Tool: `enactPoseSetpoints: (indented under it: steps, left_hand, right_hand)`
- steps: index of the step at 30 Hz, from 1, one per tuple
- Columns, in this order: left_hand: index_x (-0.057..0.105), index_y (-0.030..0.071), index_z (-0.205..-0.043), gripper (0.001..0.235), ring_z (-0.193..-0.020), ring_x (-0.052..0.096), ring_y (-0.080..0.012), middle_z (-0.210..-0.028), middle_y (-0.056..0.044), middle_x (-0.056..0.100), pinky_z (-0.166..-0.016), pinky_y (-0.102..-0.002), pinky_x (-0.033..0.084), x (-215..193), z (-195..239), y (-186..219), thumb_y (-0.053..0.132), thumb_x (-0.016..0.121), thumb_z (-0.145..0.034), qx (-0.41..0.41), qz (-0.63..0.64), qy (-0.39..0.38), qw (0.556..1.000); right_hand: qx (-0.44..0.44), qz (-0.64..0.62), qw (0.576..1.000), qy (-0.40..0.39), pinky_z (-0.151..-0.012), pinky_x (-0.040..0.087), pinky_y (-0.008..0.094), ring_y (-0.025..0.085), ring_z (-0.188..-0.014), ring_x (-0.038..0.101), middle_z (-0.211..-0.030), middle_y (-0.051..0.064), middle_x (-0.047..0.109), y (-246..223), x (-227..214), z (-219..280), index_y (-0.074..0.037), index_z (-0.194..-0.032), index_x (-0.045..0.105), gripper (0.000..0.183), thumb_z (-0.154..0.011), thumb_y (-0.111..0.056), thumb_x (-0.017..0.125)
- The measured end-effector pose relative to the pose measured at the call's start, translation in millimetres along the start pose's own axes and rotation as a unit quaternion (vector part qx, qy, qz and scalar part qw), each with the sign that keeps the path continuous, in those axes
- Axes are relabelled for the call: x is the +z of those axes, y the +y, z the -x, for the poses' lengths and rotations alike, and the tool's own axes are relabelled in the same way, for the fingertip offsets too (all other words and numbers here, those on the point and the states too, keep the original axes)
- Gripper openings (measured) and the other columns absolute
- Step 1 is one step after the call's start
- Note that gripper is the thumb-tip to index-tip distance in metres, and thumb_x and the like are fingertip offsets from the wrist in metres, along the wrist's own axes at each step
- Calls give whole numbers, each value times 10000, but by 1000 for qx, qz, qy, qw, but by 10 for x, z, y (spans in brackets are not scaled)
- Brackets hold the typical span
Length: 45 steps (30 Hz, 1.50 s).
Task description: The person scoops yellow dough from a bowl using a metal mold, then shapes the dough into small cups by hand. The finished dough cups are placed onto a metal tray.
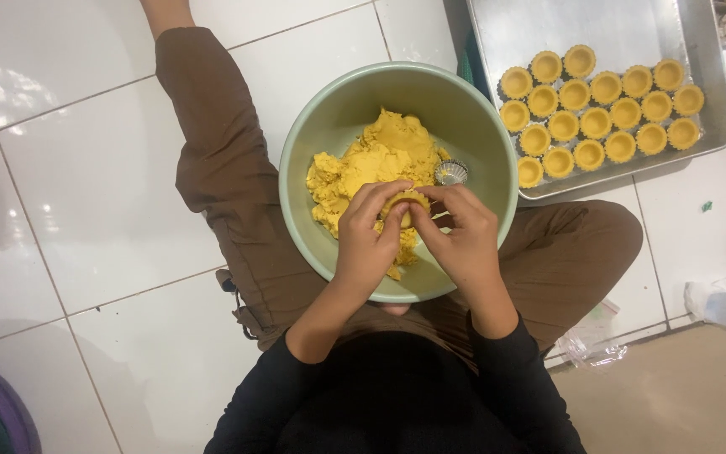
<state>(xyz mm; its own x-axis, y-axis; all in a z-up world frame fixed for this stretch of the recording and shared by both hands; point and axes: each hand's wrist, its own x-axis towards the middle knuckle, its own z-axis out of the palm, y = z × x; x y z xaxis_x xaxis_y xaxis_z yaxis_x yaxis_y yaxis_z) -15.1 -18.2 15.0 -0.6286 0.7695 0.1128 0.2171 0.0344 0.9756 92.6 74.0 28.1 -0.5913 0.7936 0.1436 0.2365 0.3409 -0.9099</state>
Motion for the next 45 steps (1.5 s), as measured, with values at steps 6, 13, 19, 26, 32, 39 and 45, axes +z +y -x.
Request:
enactPoseSetpoints:
  steps: [6, 13, 19, 26, 32, 39, 45]
  left_hand:
    - [671, 65, -1205, 251, -1090, 648, -327, -1066, -110, 609, -967, -451, 512, 13, -8, 34, -5, 633, -967, -3, 14, 1, 1000]
    - [628, 68, -1178, 235, -1104, 634, -291, -1084, -106, 564, -939, -400, 532, 1, -12, -20, -4, 595, -957, -73, 57, -23, 995]
    - [372, 124, -1209, 324, -903, 630, -151, -1059, -90, 584, -744, -286, 533, 10, -60, -423, 167, 490, -910, -300, 504, -145, 797]
    - [496, 119, -1144, 398, -1080, 570, -263, -1115, -133, 547, -940, -441, 496, 294, -78, -219, 487, 359, -1080, -397, 511, -67, 759]
    - [461, 132, -1200, 772, -1276, 489, -365, -1383, -179, 508, -1062, -525, 388, 212, -255, -202, 802, 184, -935, -456, 449, -47, 767]
    - [370, 176, -1369, 691, -1307, 475, -253, -1330, -73, 504, -1014, -412, 347, 432, -509, -365, 723, 185, -989, -456, 361, -139, 801]
    - [581, 164, -1245, 426, -1151, 612, -172, -1231, -33, 667, -1003, -323, 439, 453, -705, -576, 444, 363, -1009, -432, 97, -131, 887]
  right_hand:
    - [-3, -8, 1000, -5, -638, 622, 344, 282, -749, 725, -929, 193, 708, 16, -14, 10, 41, -1085, 750, 243, -843, 58, 775]
    - [12, -10, 1000, -25, -692, 613, 321, 256, -818, 705, -987, 198, 701, 55, -52, 1, 36, -1161, 734, 333, -831, 81, 731]
    - [61, -222, 970, -76, -868, 514, 254, 203, -1160, 549, -1325, 143, 612, 226, -243, -55, -20, -1355, 617, 600, -857, -342, 701]
    - [-228, 58, 972, -21, -995, 466, 404, 320, -1180, 599, -1312, 140, 638, 409, 90, -68, -74, -1355, 616, 691, -1037, -598, 295]
    - [-221, 52, 955, -192, -1123, 374, 535, 414, -1294, 538, -1388, 191, 586, 303, -122, -252, -24, -1406, 549, 678, -836, -362, 692]
    - [-172, 95, 945, -262, -957, 489, 569, 506, -1055, 624, -1125, 336, 640, 603, -484, -630, 121, -1221, 632, 496, -777, -38, 786]
    - [124, 330, 935, 32, -923, 502, 429, 325, -1102, 505, -1270, 197, 466, 2457, -1731, -2308, 12, -1425, 491, 605, -967, -236, 800]
